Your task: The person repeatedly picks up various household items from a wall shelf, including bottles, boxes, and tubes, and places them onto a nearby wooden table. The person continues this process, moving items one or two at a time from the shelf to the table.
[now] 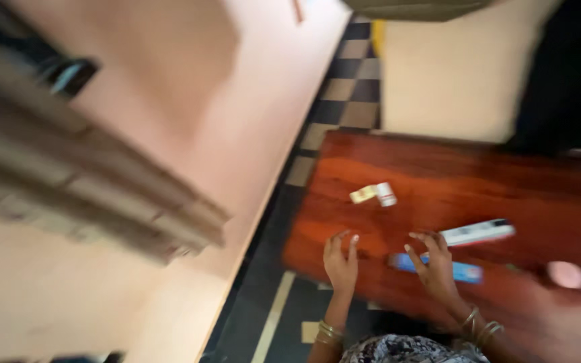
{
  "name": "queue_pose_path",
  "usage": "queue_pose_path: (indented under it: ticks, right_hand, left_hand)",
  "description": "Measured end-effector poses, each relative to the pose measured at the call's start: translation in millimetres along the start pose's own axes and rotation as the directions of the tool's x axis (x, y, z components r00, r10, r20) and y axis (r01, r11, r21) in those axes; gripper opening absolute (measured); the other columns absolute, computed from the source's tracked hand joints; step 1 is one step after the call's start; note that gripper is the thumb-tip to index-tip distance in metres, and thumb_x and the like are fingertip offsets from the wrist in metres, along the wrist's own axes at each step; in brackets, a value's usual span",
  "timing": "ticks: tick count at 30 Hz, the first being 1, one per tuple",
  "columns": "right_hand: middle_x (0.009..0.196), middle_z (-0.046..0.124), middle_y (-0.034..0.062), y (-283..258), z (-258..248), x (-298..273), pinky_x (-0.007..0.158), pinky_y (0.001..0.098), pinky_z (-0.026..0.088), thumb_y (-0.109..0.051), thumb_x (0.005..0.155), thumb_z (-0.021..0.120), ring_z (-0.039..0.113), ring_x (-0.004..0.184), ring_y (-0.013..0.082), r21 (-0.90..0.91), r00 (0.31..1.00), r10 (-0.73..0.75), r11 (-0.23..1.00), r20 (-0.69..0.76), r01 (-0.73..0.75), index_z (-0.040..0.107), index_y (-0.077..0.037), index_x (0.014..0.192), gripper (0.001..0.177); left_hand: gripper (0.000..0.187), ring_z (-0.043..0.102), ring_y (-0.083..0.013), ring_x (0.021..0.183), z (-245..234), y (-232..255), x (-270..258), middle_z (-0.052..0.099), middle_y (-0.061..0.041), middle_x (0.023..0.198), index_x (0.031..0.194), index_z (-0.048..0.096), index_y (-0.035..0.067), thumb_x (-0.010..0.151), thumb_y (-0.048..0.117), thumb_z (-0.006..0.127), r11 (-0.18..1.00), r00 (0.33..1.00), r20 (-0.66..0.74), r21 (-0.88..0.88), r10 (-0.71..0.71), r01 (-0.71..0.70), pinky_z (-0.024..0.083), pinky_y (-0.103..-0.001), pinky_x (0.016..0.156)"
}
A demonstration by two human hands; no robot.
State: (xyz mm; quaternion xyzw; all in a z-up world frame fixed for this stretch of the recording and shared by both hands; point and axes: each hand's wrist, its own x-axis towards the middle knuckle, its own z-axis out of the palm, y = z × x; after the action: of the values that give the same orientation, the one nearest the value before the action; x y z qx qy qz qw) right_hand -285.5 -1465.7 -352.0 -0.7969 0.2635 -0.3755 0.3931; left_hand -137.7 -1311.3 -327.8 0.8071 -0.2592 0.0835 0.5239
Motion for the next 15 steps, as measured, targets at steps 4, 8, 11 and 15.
queue_pose_path:
  ticks: [4, 8, 11, 15]
  right_hand:
    - [0.131, 0.061, 0.0116, -120.0, 89.4, -21.6, 0.057, 0.0303, 0.051, -0.018, 0.087, 0.076, 0.065, 0.097, 0.0232, 0.044, 0.979, -0.072, 0.997, 0.191, 0.065, 0.064, -0.014, 0.129, 0.043]
    - [0.139, 0.053, 0.0115, -264.4, 144.9, -16.6, 0.048, 0.0275, 0.051, -0.021, 0.086, 0.075, 0.064, 0.097, 0.0179, 0.171, 0.9, -0.24, 0.967, 0.363, 0.188, 0.059, -0.012, 0.135, 0.052]
    - [0.151, 0.049, 0.0075, -381.8, 166.0, 5.1, 0.055, 0.03, 0.053, -0.024, 0.085, 0.075, 0.065, 0.098, 0.0172, 0.242, 0.834, -0.352, 0.932, 0.424, 0.271, 0.058, -0.016, 0.137, 0.056]
    - [0.158, 0.037, 0.0199, -541.9, 203.7, 49.1, 0.117, 0.0518, 0.044, -0.035, 0.09, 0.079, 0.041, 0.144, 0.0383, 0.263, 0.486, -0.867, 0.497, 0.112, 0.827, 0.055, -0.007, 0.146, 0.067]
  left_hand:
    - [0.032, 0.066, -0.0309, 0.105, -130.8, -50.7, -2.2, 0.069, -0.014, 0.112, 0.112, 0.072, 0.002, 0.102, 0.031, 0.061, 0.986, 0.976, -0.141, -0.036, -0.166, 0.162, 0.052, -0.041, 0.091]
    - [0.035, 0.069, -0.0246, 0.101, -245.8, -97.7, -8.3, 0.068, -0.011, 0.113, 0.114, 0.072, 0.004, 0.1, 0.032, 0.057, 0.9, 0.854, -0.294, -0.221, -0.43, 0.377, 0.054, -0.037, 0.09]
    - [0.036, 0.066, -0.021, 0.111, -316.5, -114.7, -10.7, 0.064, -0.01, 0.119, 0.118, 0.069, 0.003, 0.103, 0.032, 0.053, 0.913, 0.835, -0.402, -0.316, -0.375, 0.258, 0.05, -0.036, 0.098]
    - [0.035, 0.064, -0.0203, 0.11, -389.8, -121.7, -5.5, 0.068, -0.009, 0.117, 0.115, 0.071, 0.005, 0.104, 0.032, 0.052, 0.923, 0.794, -0.485, -0.296, -0.367, 0.246, 0.049, -0.034, 0.098]
